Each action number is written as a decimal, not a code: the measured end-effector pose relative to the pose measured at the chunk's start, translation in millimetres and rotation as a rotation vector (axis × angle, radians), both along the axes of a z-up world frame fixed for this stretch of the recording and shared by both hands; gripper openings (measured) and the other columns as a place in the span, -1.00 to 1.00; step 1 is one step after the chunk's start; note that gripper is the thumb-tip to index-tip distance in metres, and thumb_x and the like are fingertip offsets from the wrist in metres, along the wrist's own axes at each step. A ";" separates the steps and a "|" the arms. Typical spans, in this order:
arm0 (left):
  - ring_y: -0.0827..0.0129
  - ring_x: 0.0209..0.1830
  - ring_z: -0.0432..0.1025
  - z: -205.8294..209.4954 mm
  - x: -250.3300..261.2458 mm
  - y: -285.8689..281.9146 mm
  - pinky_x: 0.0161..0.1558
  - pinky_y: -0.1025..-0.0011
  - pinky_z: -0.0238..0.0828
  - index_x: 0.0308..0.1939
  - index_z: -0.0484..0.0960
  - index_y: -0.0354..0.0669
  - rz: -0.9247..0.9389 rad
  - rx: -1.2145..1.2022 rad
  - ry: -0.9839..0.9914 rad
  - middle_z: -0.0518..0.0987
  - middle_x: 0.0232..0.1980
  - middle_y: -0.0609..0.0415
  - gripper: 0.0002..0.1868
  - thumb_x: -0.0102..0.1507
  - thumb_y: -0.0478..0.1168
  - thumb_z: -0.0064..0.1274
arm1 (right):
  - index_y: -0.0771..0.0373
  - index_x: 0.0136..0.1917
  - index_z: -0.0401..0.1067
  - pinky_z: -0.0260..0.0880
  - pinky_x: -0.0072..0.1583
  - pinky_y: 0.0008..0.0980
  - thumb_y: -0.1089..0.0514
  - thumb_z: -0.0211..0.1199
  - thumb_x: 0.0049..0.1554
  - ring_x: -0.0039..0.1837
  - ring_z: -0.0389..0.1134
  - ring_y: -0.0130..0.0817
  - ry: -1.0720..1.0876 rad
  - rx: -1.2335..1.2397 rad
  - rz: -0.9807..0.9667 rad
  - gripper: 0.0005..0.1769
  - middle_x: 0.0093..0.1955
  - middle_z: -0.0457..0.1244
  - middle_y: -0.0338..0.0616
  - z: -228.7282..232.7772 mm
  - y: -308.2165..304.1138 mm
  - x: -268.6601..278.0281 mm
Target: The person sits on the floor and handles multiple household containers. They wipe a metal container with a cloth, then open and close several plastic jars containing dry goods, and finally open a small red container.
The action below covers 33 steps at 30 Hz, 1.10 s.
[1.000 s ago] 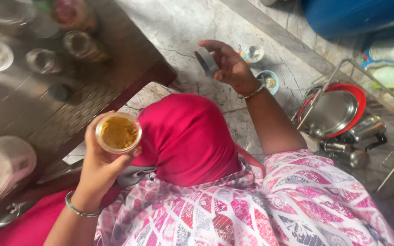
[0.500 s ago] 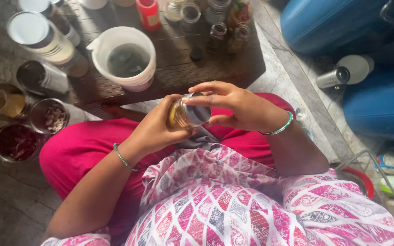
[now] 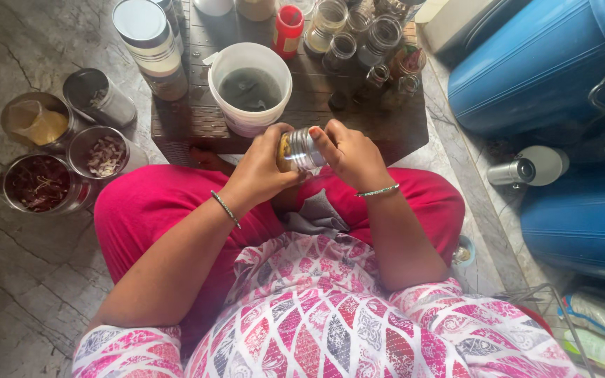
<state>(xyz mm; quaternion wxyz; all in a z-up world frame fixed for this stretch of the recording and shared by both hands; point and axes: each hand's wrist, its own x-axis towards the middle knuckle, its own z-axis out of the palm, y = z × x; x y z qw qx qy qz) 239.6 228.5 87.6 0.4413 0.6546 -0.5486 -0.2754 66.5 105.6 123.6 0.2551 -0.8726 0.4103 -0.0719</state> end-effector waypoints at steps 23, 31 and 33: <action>0.41 -0.03 0.58 -45.1 -15.8 -19.8 -0.12 0.49 0.61 0.30 0.22 -0.30 -0.165 0.082 0.752 0.58 0.06 -0.05 -0.13 0.04 -0.15 0.37 | 0.18 0.34 0.46 0.41 0.19 -0.30 -0.26 0.18 0.31 0.19 0.46 -0.22 -0.079 0.242 0.145 -0.45 0.24 0.38 0.03 19.6 -17.6 -38.8; 0.33 0.02 0.54 -23.4 -1.2 -14.9 -0.07 0.37 0.55 0.26 0.28 -0.32 -0.093 0.023 0.430 0.57 0.06 -0.09 -0.16 0.07 -0.06 0.42 | 0.16 0.54 0.24 0.29 0.46 -0.17 0.31 0.42 0.08 0.60 0.17 -0.15 -0.451 0.023 0.650 -0.21 0.62 0.07 -0.01 24.1 -13.7 -24.5; 0.17 0.09 0.53 -18.0 -4.5 -7.8 0.04 0.29 0.52 0.26 0.32 -0.31 -0.051 -0.047 0.221 0.57 0.09 -0.16 -0.18 0.08 -0.05 0.42 | 0.14 0.48 0.27 0.43 0.32 -0.31 0.43 0.44 0.04 0.52 0.23 -0.23 -0.477 0.146 0.575 -0.21 0.56 0.10 -0.02 20.8 -10.7 -23.7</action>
